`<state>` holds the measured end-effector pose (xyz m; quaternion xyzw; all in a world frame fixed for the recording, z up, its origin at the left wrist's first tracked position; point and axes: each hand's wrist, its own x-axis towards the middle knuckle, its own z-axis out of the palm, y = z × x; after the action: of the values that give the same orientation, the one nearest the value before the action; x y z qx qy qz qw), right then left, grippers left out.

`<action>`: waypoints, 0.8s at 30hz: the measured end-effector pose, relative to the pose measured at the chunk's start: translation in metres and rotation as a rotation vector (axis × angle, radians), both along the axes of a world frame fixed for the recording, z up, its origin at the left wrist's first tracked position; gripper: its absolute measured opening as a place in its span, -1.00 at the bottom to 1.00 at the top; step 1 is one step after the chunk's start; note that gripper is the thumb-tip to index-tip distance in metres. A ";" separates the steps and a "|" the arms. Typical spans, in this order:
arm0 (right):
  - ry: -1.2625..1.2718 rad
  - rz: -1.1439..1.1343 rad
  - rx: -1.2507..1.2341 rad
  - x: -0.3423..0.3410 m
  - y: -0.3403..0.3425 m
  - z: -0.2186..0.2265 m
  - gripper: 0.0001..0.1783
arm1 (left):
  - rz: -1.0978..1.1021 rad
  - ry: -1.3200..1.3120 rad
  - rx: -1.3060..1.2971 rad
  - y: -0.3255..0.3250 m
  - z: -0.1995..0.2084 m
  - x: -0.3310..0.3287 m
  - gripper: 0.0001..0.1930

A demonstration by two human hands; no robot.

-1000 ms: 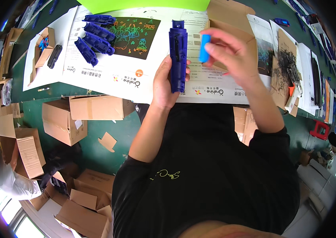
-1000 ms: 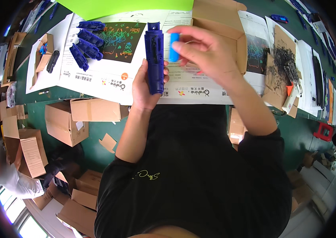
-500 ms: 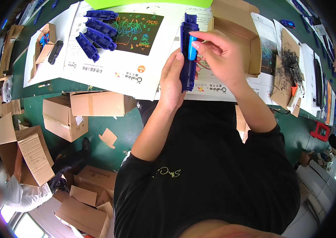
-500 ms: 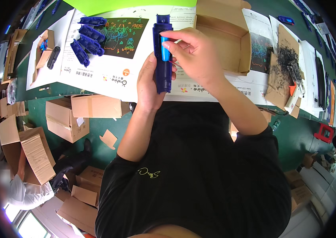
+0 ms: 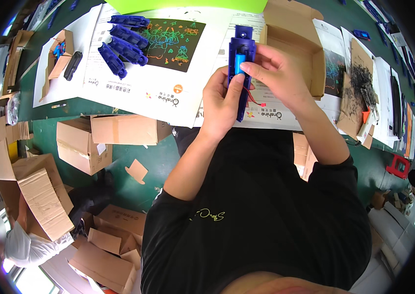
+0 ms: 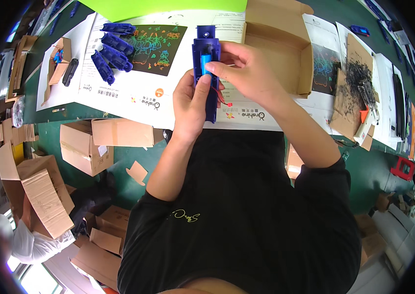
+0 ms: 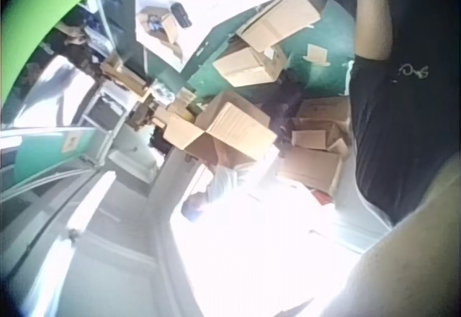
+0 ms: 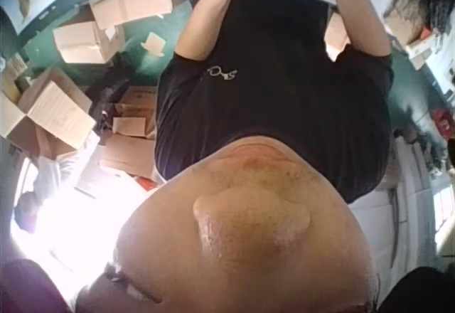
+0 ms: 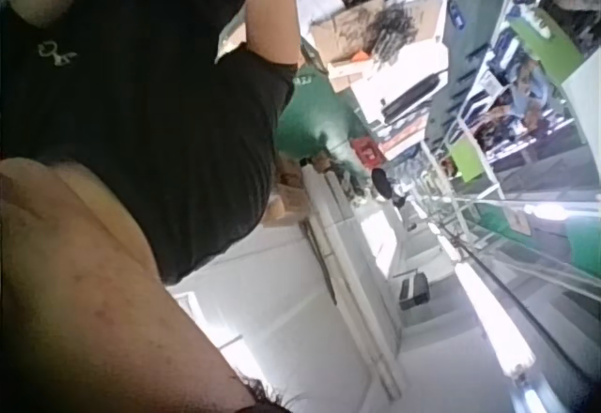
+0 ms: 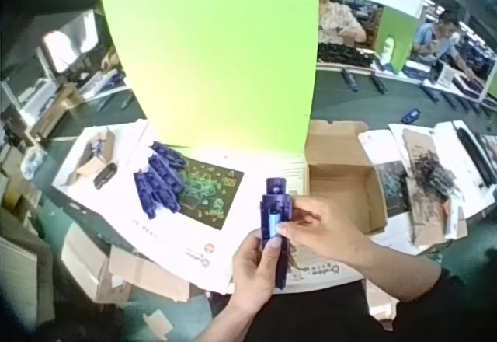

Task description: Assembling blue plastic housing components by applying hot glue and inserting small parts.

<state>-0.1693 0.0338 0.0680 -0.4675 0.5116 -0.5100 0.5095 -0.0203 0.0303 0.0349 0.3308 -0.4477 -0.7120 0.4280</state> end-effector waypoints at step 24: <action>1.155 -0.657 0.347 -0.416 -0.194 -0.072 -0.57 | 0.203 -0.706 -0.757 -0.004 -0.036 0.023 -0.82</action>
<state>-0.5852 -0.1603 -0.0043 -0.3967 0.8909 -0.2175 0.0415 0.0027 0.0260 -0.0015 0.4146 -0.7562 -0.3004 0.4075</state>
